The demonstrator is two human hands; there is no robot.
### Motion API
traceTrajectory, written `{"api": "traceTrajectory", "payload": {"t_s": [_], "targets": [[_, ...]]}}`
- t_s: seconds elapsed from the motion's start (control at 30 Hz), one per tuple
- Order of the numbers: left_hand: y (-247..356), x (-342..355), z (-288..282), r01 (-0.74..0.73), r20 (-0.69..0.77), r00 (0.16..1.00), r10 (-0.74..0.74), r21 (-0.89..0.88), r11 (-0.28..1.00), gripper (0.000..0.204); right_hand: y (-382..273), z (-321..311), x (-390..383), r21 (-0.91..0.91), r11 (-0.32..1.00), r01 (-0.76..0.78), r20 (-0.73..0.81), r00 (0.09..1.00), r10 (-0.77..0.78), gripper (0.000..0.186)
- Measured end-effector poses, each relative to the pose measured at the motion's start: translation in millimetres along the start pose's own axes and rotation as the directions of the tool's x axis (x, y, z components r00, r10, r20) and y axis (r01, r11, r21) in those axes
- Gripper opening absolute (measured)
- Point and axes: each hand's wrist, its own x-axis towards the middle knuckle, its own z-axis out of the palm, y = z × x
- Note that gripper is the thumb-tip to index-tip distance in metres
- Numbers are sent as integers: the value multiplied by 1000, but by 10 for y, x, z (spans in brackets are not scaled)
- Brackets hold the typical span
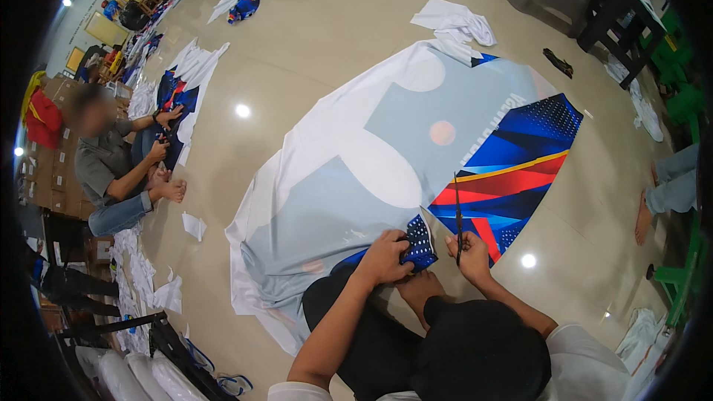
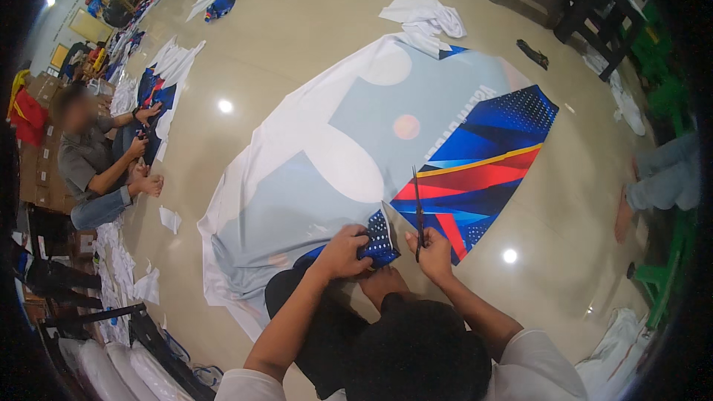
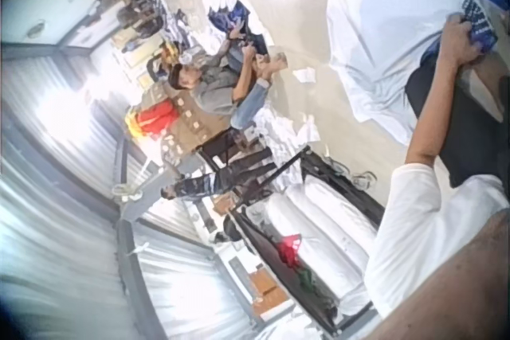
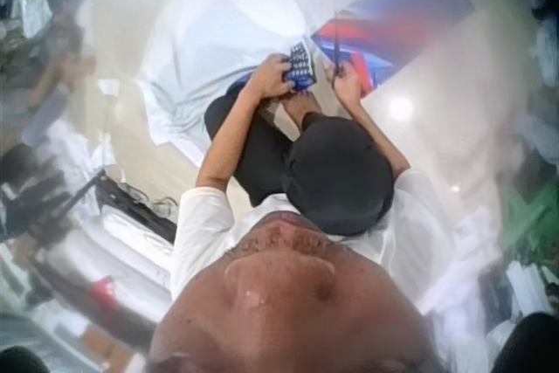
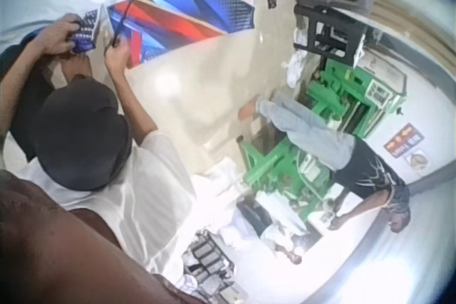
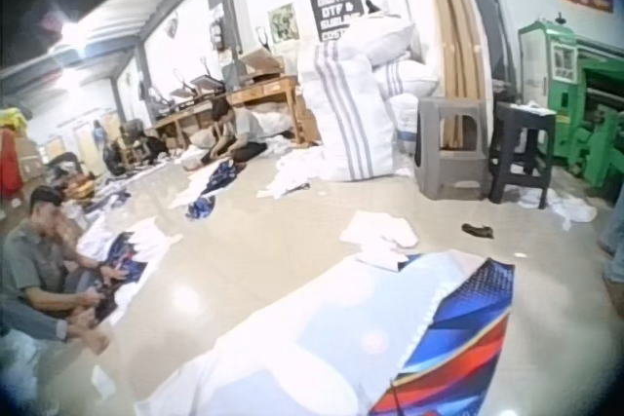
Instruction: The person sits on the floor and uses scissors to cut a large piece of patterned fabric. They align the fabric, cut along the edges, and trim the excess material to shape the piece.
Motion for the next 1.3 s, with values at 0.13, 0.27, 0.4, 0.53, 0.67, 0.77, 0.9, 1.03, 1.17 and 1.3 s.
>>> {"api": "traceTrajectory", "payload": {"t_s": [0.13,0.27,0.4,0.53,0.67,0.77,0.9,1.03,1.17,1.3], "targets": [[19,67,-176,182,262,957,-122,-221,958,34,-81,78,21,246,945,-215,134,973,187,45],[151,92,-291,333,282,921,-269,-209,920,52,-247,90,-211,260,895,-362,263,919,295,50],[-72,261,-219,396,-93,910,-403,-84,914,41,-139,18,-469,231,888,-398,313,894,320,51],[-321,391,-72,259,-324,924,-201,145,955,63,-41,18,-669,220,882,-417,363,874,323,41],[-384,364,79,416,-227,904,-362,274,867,100,-19,15,-703,184,889,-418,372,867,330,44],[-427,365,73,451,-258,883,-391,239,860,107,43,30,-698,145,914,-378,347,885,311,49],[-534,360,-36,461,-290,869,-401,181,868,106,155,-134,-730,39,928,-369,322,884,338,46],[-912,309,-234,510,-379,823,-424,163,844,107,-61,-485,-693,-360,930,69,-12,997,-79,40],[-903,357,-268,604,-333,777,-535,152,782,109,-6,-879,177,-722,588,364,-222,683,-695,58],[-795,386,-151,649,-349,742,-572,160,744,115,52,-1021,470,-753,599,273,-235,738,-632,66]]}}
